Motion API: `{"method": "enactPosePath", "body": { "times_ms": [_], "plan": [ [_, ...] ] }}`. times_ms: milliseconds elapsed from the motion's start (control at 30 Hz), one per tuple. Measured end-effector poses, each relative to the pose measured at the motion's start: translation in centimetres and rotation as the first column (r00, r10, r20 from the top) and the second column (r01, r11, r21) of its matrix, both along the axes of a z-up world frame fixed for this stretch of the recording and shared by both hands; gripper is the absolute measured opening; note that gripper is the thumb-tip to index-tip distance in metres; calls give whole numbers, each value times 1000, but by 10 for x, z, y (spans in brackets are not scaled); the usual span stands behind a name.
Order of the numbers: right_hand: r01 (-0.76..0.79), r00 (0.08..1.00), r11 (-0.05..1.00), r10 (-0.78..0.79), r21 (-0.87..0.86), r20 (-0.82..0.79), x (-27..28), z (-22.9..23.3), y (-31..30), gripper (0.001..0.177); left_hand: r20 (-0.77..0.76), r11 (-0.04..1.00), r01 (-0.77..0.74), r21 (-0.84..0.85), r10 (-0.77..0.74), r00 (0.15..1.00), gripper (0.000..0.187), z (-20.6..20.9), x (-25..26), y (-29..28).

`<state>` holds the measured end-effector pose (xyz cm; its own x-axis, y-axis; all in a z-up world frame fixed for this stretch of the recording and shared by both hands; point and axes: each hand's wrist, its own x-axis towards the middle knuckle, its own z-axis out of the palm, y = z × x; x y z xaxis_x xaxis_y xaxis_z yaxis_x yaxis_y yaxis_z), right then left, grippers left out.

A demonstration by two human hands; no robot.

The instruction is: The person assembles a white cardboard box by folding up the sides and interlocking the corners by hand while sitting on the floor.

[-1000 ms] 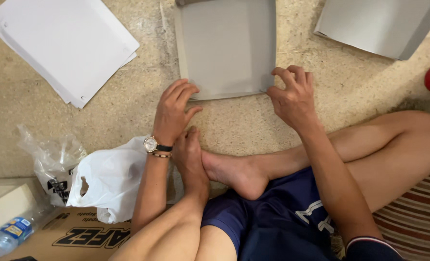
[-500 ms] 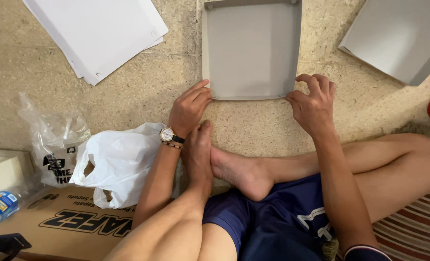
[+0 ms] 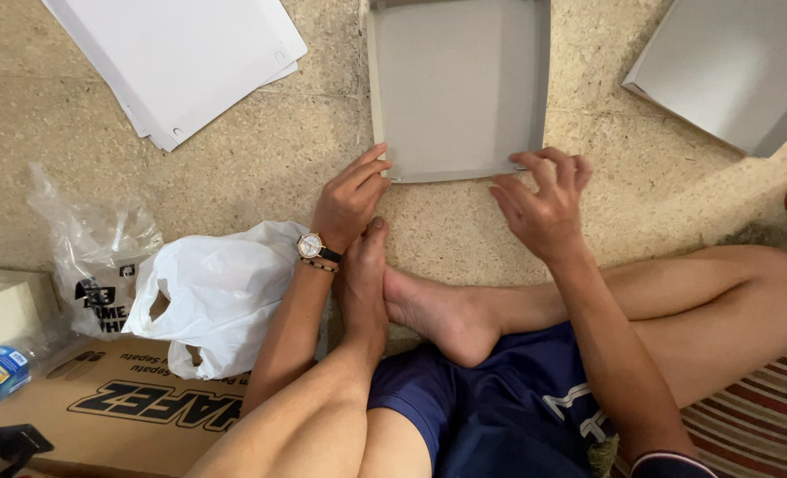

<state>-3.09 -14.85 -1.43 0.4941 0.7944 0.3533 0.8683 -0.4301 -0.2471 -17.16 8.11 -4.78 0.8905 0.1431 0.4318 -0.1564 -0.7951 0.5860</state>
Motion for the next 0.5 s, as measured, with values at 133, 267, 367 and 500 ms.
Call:
{"method": "enactPosePath", "body": {
  "times_ms": [133,267,367,500],
  "plan": [
    [-70,997,993,72,93,-15,-19,-12,13,5,5,998,1,64,-2,1000,12,0,0,-3],
    [-130,992,980,128,150,17,-34,-9,28,7,45,989,49,140,-55,997,15,-2,0,-7],
    [-119,993,979,118,164,14,-37,-9,33,10,79,977,84,195,-101,992,14,2,0,-13],
    [-95,995,978,85,185,60,-37,-6,35,13,172,947,105,303,-163,972,12,16,2,-18]
  ]
}}
